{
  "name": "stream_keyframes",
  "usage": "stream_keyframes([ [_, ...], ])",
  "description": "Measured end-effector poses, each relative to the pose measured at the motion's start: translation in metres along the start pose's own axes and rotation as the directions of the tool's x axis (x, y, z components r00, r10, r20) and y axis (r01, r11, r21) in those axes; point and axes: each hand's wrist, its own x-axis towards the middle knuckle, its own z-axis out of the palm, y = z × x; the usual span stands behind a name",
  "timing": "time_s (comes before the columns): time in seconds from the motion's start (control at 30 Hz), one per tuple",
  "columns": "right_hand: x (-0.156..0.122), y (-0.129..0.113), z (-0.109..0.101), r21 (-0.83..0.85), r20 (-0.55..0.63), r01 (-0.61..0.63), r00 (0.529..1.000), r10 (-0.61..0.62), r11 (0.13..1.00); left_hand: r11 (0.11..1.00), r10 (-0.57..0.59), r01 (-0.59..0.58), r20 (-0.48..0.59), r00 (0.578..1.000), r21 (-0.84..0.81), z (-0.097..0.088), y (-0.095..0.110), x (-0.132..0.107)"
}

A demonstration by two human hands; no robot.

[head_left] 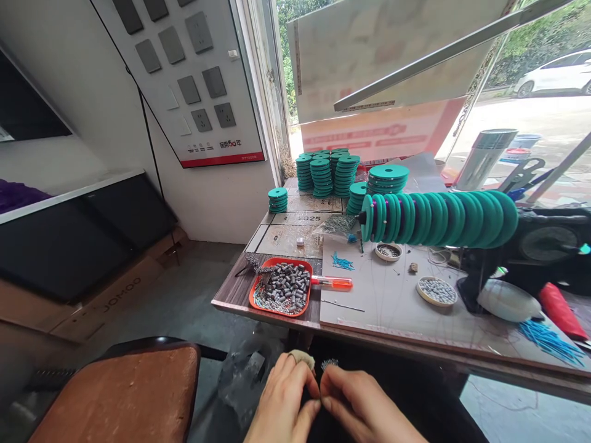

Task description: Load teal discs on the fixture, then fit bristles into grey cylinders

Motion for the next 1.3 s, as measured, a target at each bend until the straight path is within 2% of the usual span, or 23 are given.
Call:
stream_keyframes([
  [0.17, 0.0, -0.001, 0.0, -0.029, -0.005, -0.017, 1.0, 0.017, 0.999, 1.0, -0.026, 0.026, 0.028, 0.999, -0.01, -0.004, 0.012, -0.001],
  [0.5, -0.003, -0.004, -0.004, 0.005, 0.001, -0.003, 1.0, 0.003, 1.0, 0.994, -0.069, 0.072, 0.037, 0.997, -0.079, -0.013, 0.004, -0.006],
  [0.57, -0.003, -0.003, -0.003, 0.016, 0.004, 0.017, 1.0, -0.018, 1.0, 0.997, -0.033, 0.035, 0.03, 0.999, -0.068, -0.009, -0.005, -0.004],
  [0.73, -0.002, -0.002, -0.003, 0.028, -0.006, 0.056, 0.998, -0.056, 0.998, 0.986, 0.111, -0.122, -0.092, 0.99, -0.117, 0.009, -0.027, 0.004],
  [0.83, -0.002, -0.004, -0.005, 0.035, -0.007, 0.042, 0.999, -0.042, 0.998, 0.981, 0.126, -0.136, -0.077, 0.989, -0.135, 0.01, -0.027, 0.004],
  [1.0, -0.003, -0.007, -0.006, 0.078, -0.022, 0.035, 0.999, -0.033, 0.996, 0.984, 0.075, -0.077, -0.015, 0.997, -0.16, 0.004, -0.017, 0.001],
  [1.3, -0.003, -0.004, -0.006, 0.195, 0.0, 0.053, 0.999, -0.054, 0.979, 0.983, 0.128, -0.134, -0.059, 0.99, -0.124, 0.008, -0.02, 0.001],
])
